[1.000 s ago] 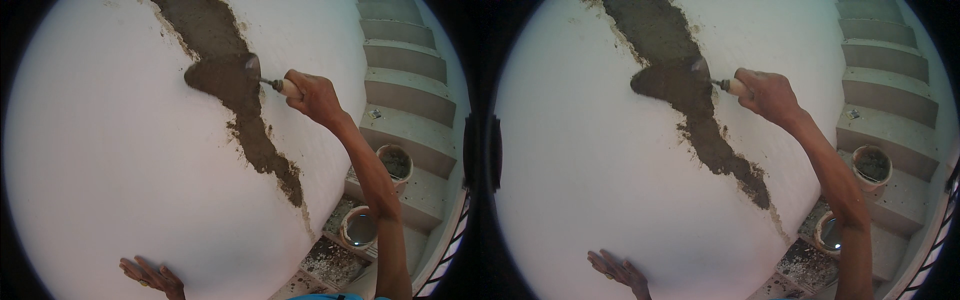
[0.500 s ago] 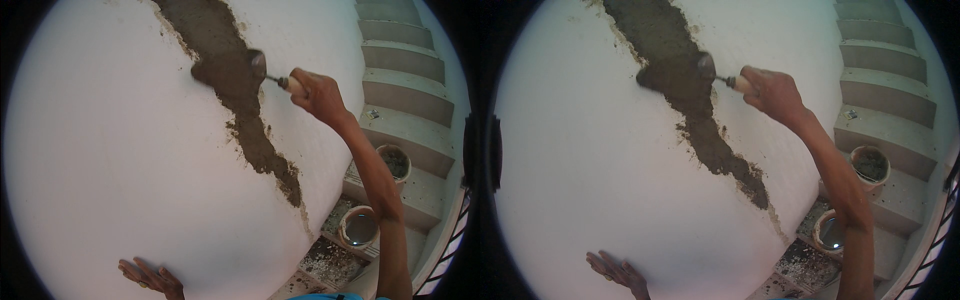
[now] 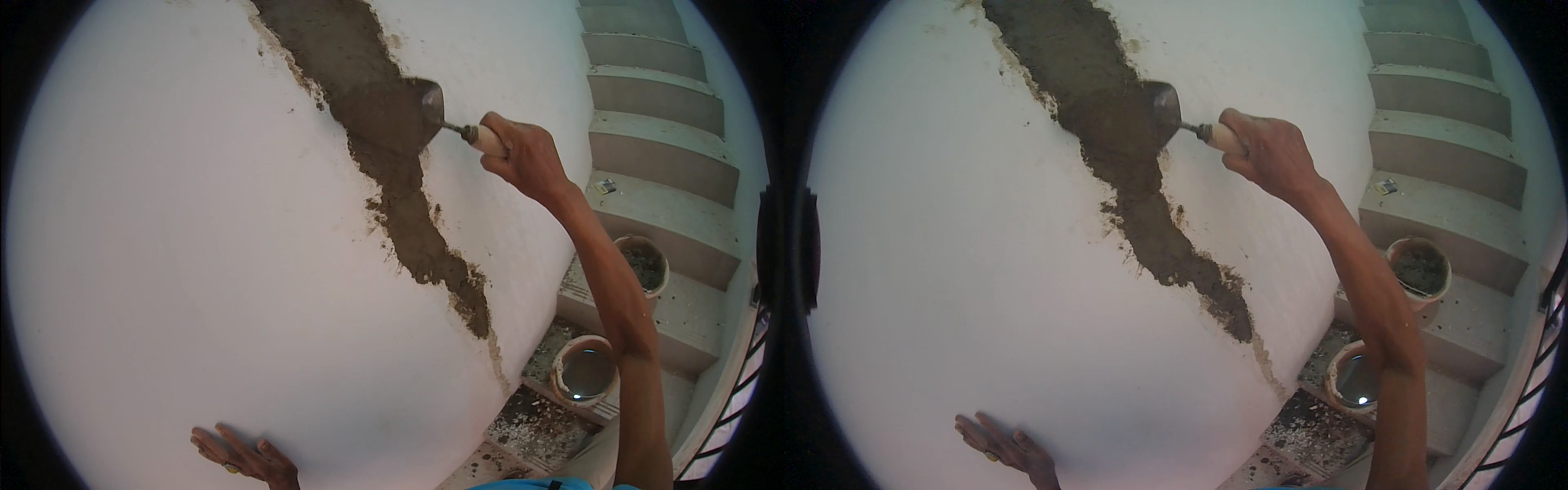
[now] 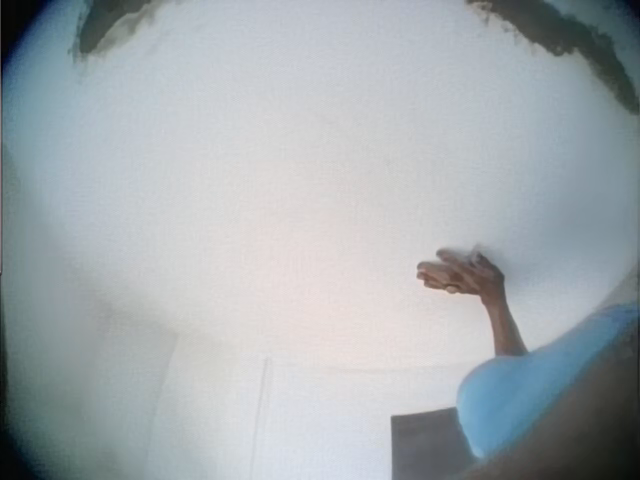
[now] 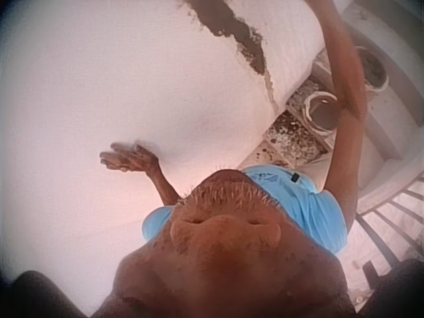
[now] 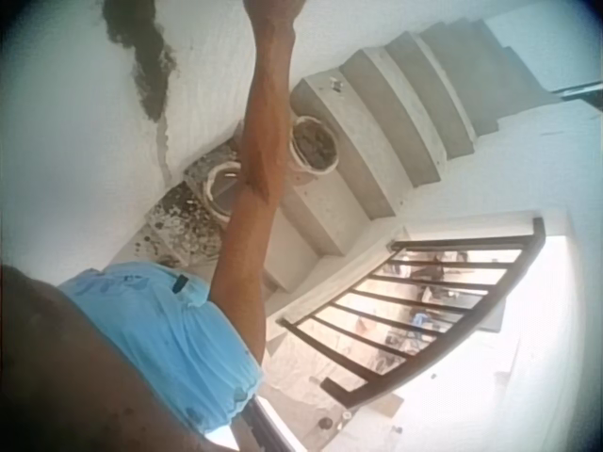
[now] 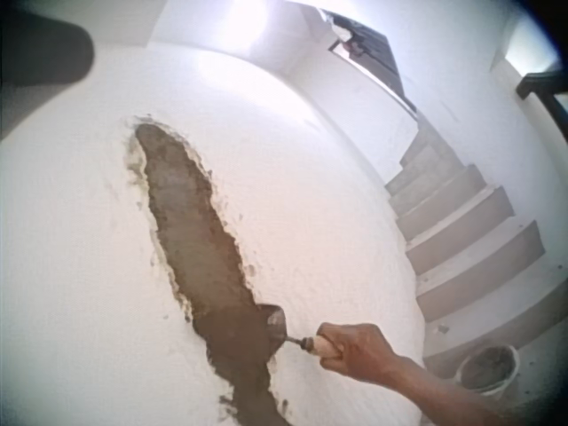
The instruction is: The person uses a trowel to apply a grey cement-like substance into a vertical crack on a white wall. They repeatedly scoop material from a bucket placed on the stairs and smooth the patch along the crack.
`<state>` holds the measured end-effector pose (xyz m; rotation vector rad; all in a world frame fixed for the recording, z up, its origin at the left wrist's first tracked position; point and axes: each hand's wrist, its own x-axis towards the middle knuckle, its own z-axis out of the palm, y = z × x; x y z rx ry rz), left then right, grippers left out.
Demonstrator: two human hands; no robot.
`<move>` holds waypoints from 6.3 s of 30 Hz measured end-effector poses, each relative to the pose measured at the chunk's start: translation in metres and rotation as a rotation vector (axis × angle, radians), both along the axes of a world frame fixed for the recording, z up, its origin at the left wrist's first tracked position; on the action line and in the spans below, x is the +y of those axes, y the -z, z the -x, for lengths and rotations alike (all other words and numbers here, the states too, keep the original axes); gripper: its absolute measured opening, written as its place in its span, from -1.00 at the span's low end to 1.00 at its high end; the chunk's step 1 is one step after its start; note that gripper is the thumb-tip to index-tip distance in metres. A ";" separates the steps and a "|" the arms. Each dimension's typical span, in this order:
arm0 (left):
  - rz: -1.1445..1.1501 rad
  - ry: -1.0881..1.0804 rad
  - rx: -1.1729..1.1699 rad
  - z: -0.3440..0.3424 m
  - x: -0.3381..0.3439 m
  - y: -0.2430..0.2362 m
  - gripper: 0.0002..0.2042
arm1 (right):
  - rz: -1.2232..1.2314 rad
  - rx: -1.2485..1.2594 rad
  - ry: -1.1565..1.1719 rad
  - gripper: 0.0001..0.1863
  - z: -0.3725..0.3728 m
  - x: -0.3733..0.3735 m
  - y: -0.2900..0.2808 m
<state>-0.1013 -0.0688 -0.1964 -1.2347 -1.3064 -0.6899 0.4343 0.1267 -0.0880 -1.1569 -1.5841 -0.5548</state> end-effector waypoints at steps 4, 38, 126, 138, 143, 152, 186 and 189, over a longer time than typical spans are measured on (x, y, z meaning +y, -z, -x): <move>0.000 0.015 -0.009 -0.005 0.001 0.000 -0.35 | -0.052 0.032 0.007 -0.72 0.004 0.002 -0.010; -0.012 0.009 0.007 -0.003 0.001 0.001 -0.36 | -0.015 0.107 -0.046 -0.74 0.017 -0.006 0.008; 0.015 0.026 -0.004 0.001 -0.003 0.001 -0.37 | -0.005 0.037 -0.088 -0.73 0.028 -0.009 -0.032; 0.025 0.009 -0.011 0.001 -0.004 0.002 -0.37 | -0.007 0.014 -0.100 -0.74 0.025 -0.005 -0.022; 0.011 0.021 -0.001 0.001 -0.003 0.002 -0.37 | 0.067 0.019 -0.088 -0.73 0.022 -0.004 -0.020; 0.007 0.032 0.000 0.002 -0.001 0.000 -0.37 | -0.060 0.060 -0.105 -0.75 0.024 -0.007 -0.023; 0.014 0.109 -0.070 0.000 -0.002 0.002 -0.35 | -0.069 0.124 0.049 -0.65 0.032 -0.008 -0.031; 0.033 0.079 -0.040 0.007 -0.002 0.004 -0.36 | -0.010 0.123 0.058 -0.67 0.023 -0.005 -0.038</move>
